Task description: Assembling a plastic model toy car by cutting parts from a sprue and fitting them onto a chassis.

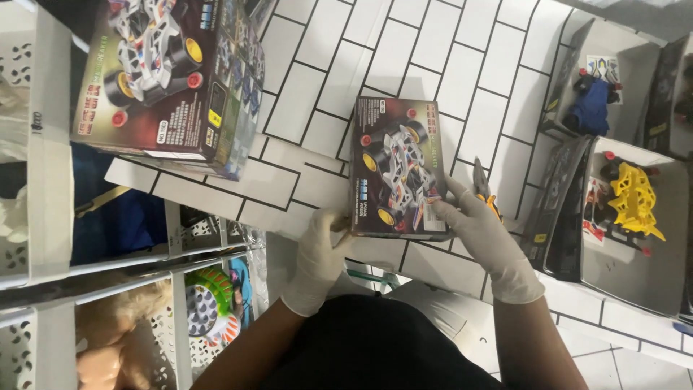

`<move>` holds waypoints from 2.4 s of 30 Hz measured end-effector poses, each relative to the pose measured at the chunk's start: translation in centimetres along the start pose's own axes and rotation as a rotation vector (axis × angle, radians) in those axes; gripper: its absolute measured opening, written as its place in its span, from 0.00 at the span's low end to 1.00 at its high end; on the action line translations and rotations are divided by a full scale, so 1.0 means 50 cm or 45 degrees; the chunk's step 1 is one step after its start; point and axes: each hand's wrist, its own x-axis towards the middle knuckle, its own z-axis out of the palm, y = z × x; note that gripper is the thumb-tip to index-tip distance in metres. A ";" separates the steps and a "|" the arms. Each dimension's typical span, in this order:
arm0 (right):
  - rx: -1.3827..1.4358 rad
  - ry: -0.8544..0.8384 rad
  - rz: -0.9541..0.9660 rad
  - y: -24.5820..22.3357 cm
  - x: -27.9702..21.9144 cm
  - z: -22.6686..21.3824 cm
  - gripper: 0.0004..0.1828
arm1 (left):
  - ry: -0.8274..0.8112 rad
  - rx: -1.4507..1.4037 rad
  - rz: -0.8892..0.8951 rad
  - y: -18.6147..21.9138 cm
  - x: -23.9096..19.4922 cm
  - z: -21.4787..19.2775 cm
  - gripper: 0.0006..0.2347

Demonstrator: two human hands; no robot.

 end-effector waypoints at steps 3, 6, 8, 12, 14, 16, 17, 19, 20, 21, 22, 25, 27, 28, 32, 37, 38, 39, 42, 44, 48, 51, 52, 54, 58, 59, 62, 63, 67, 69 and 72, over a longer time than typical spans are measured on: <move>0.002 -0.066 0.067 0.037 0.029 -0.003 0.36 | 0.009 -0.088 0.227 -0.087 -0.020 0.033 0.26; 0.092 -0.136 0.129 0.019 0.014 -0.005 0.40 | -0.034 -0.008 0.659 -0.125 -0.021 0.048 0.31; 0.169 -0.202 0.172 0.039 0.018 -0.008 0.43 | -0.159 0.078 0.551 -0.102 -0.019 0.036 0.31; 0.243 -0.192 0.140 0.053 0.020 0.000 0.41 | -0.221 0.037 0.535 -0.106 -0.015 0.035 0.32; 0.303 -0.175 0.096 0.089 0.035 0.006 0.41 | -0.265 0.027 0.555 -0.108 -0.012 0.030 0.31; 0.337 -0.168 0.094 0.091 0.032 0.009 0.41 | -0.249 0.020 0.511 -0.098 -0.015 0.026 0.30; 0.372 -0.160 0.090 0.092 0.031 0.011 0.40 | -0.233 0.014 0.470 -0.093 -0.016 0.024 0.28; 0.389 -0.146 0.114 0.069 0.008 0.004 0.39 | -0.233 0.033 0.437 -0.101 -0.023 0.032 0.28; 0.407 -0.134 0.138 0.057 -0.004 0.000 0.39 | -0.233 0.054 0.403 -0.104 -0.027 0.035 0.28; 0.406 -0.133 0.138 0.052 -0.010 0.000 0.39 | -0.234 0.053 0.403 -0.110 -0.030 0.038 0.28; 0.472 -0.097 0.148 0.046 -0.016 -0.001 0.38 | -0.259 0.060 0.402 -0.116 -0.032 0.041 0.30; 0.603 -0.027 0.141 0.043 -0.023 0.007 0.36 | -0.266 0.086 0.385 -0.116 -0.036 0.047 0.31; 0.670 0.006 0.125 0.051 -0.020 0.017 0.35 | -0.248 0.106 0.369 -0.106 -0.035 0.048 0.30; 0.711 0.046 0.103 0.056 -0.017 0.023 0.34 | -0.239 0.116 0.337 -0.099 -0.031 0.047 0.30; 0.691 0.159 0.068 0.035 -0.038 0.020 0.30 | -0.195 0.183 0.288 -0.059 -0.010 0.042 0.30; 0.150 0.207 -0.028 0.104 0.006 0.040 0.33 | -0.246 0.214 0.350 -0.028 0.019 0.017 0.34; 0.113 0.240 -0.159 0.124 0.017 0.045 0.33 | -0.252 0.206 0.372 -0.026 0.021 0.014 0.38; 0.114 0.241 -0.161 0.126 0.020 0.052 0.33 | -0.251 0.207 0.375 -0.013 0.029 0.012 0.38; 0.449 0.165 -0.214 0.106 0.002 0.060 0.34 | -0.240 0.163 0.397 0.017 0.042 0.009 0.38; 0.573 0.182 -0.116 0.051 -0.038 0.043 0.29 | -0.203 0.158 0.377 0.023 0.047 0.012 0.37; 0.755 0.210 -0.080 0.051 -0.047 0.041 0.32 | -0.197 0.166 0.341 0.014 0.037 0.029 0.36; 0.826 0.223 -0.155 0.103 -0.025 0.056 0.31 | -0.167 0.122 0.306 0.020 0.039 0.029 0.32; 0.818 0.202 -0.247 0.136 -0.005 0.065 0.36 | -0.153 0.122 0.293 0.025 0.043 0.025 0.31; 0.807 0.180 -0.339 0.183 0.027 0.079 0.42 | -0.137 0.121 0.278 0.024 0.044 0.027 0.31; 0.630 0.403 -0.172 0.186 0.048 0.096 0.33 | -0.082 0.144 0.409 0.010 0.040 0.036 0.30; 0.743 0.455 -0.066 0.172 0.048 0.098 0.29 | -0.069 0.158 0.426 0.009 0.040 0.035 0.30; 0.318 0.584 -0.199 0.199 0.079 0.122 0.28 | -0.077 0.192 0.372 0.022 0.044 0.029 0.33; 0.320 0.583 -0.200 0.212 0.088 0.128 0.28 | -0.076 0.194 0.373 0.025 0.048 0.028 0.33; 0.481 0.740 -0.262 0.191 0.106 0.147 0.14 | -0.048 0.164 0.352 0.020 0.053 0.029 0.32; 0.556 0.747 -0.275 0.159 0.097 0.145 0.10 | -0.052 0.169 0.356 0.015 0.052 0.033 0.32; 0.590 0.702 -0.151 0.142 0.075 0.132 0.07 | -0.056 0.177 0.383 0.015 0.055 0.033 0.32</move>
